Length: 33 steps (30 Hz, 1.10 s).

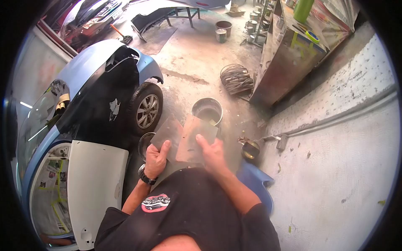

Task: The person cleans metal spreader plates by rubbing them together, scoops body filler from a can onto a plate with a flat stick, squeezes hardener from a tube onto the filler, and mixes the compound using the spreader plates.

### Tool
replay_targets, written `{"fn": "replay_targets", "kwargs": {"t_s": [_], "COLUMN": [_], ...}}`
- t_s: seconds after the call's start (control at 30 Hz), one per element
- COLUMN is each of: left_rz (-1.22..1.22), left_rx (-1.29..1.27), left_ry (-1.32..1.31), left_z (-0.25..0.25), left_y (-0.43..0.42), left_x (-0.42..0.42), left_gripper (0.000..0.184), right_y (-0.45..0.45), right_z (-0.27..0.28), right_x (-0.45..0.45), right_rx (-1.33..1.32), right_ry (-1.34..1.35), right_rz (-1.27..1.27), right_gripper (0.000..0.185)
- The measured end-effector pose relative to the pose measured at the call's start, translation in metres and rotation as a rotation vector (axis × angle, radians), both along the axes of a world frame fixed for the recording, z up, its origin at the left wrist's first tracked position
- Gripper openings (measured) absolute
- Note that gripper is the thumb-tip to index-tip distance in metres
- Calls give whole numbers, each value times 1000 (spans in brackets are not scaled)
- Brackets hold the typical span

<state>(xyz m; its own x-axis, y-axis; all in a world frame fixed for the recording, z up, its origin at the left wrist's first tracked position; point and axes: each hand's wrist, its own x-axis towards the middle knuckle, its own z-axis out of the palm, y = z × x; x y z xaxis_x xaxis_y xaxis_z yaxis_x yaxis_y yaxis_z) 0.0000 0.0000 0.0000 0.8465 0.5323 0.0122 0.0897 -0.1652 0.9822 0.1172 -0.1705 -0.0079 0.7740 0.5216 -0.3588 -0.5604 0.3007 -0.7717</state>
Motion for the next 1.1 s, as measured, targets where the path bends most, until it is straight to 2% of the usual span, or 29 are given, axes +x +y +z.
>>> {"fn": "replay_targets", "kwargs": {"t_s": [0.17,0.23,0.27,0.37,0.4,0.5,0.53,0.57,0.6,0.7,0.73,0.77,0.83,0.87,0.93,0.97,1.0,1.03,1.07,1.1], "left_rz": [-109,-207,-255,-50,13,-133,-182,-137,-93,99,167,230,311,300,255,187,130,120,206,137], "left_rx": [-123,-244,-286,-258,-282,646,728,702,675,743,613,470,350,326,286,280,165,-215,-362,-562], "left_ry": [-64,-2,35,30,5,-73,-177,-166,-154,-199,81,357,-47,-106,-217,-165,-63,-102,-69,-39], "left_z": [22,17,18,-4,1,39,38,32,25,26,39,51,49,48,53,44,30,20,-14,-21], "left_y": [-14,-10,-1,5,3,-12,-18,-21,-23,14,40,63,93,92,74,70,67,53,44,32], "left_x": [7,4,0,-9,-8,-2,6,14,21,44,54,53,45,46,33,24,12,9,6,1], "left_gripper": [25,21,25,20,21,26,33,33,33,27,26,27,28,27,24,21,21,23,26,28], "right_y": [-1,-3,1,6,5,5,13,22,32,31,25,26,32,21,24,23,19,17,19,20], "right_z": [2,-5,-11,-11,-12,-13,-11,-9,15,5,12,-1,-22,-19,5,14,-7,-23,-17,-11], "right_x": [-1,2,2,12,24,43,41,38,26,23,19,15,28,47,57,64,78,83,77,72], "right_rx": [-102,-139,-144,-129,-261,-603,-671,-735,-539,-381,-385,-366,-337,-367,-74,78,87,91,80,69], "right_ry": [-32,-55,-69,-131,-153,-309,-437,-568,-745,-1053,-1121,-989,-758,-425,-254,-175,-128,-42,11,64], "right_rz": [83,124,139,-1,-41,-78,-39,2,-5,285,513,422,222,265,96,7,-10,-34,-55,-79], "right_gripper": [31,29,29,32,36,45,46,48,42,38,33,33,34,32,31,30,23,19,17,17]}}
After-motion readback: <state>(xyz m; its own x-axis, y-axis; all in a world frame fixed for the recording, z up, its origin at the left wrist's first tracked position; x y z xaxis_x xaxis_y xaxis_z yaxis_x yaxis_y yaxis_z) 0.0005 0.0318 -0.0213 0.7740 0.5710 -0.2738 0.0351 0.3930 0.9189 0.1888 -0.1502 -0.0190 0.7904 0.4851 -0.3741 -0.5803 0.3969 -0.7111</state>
